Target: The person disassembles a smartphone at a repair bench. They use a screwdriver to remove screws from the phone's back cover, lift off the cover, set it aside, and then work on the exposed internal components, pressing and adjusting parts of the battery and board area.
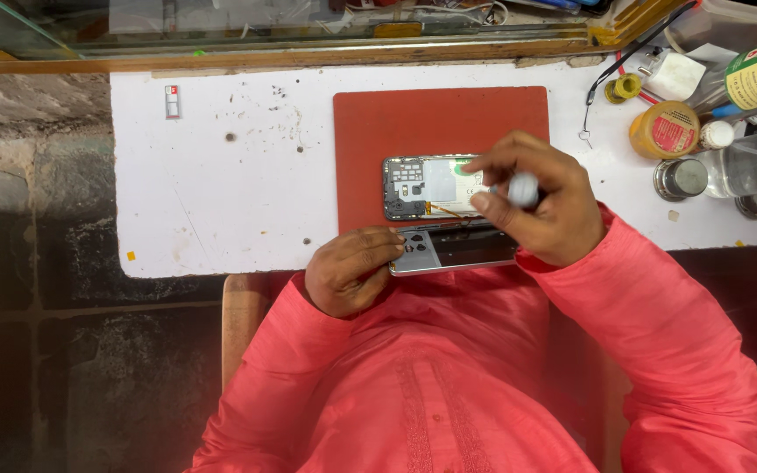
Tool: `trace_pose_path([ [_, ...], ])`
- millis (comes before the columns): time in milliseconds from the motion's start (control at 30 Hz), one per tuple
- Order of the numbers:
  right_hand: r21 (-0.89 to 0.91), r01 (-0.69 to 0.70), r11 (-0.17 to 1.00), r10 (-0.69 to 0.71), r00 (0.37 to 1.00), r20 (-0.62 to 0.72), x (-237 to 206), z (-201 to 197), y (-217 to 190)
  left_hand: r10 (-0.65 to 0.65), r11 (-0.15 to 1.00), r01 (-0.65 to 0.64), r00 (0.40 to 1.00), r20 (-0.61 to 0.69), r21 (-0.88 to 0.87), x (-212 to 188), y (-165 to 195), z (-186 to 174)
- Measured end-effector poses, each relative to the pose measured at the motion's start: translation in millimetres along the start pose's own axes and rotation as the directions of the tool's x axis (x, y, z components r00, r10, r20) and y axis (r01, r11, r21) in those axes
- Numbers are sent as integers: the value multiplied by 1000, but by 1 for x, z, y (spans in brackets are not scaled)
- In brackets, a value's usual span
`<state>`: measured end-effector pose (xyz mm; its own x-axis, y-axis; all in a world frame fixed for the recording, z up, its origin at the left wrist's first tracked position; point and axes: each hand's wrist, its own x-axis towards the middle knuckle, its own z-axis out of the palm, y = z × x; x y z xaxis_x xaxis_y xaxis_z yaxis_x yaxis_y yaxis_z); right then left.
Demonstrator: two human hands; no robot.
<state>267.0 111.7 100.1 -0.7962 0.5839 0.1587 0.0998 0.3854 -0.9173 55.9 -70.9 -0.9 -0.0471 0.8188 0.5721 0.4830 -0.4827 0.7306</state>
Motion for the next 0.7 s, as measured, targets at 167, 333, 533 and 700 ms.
trace_pose_path([
  [167, 481, -85, 873, 97, 995, -1, 10, 20, 12, 2, 1000, -2, 1000, 6, -26, 2, 0, 0],
  [333, 273, -40, 961, 48, 999, -24, 14, 35, 10, 6, 1000, -6, 1000, -2, -31, 2, 2, 1],
  [533, 254, -36, 967, 58, 995, -83, 17, 42, 1, 27, 999, -27, 1000, 8, -43, 3, -1, 3],
  [700, 162, -102, 982, 107, 994, -26, 17, 44, 3, 24, 1000, -23, 999, 21, -20, 1, -2, 5],
])
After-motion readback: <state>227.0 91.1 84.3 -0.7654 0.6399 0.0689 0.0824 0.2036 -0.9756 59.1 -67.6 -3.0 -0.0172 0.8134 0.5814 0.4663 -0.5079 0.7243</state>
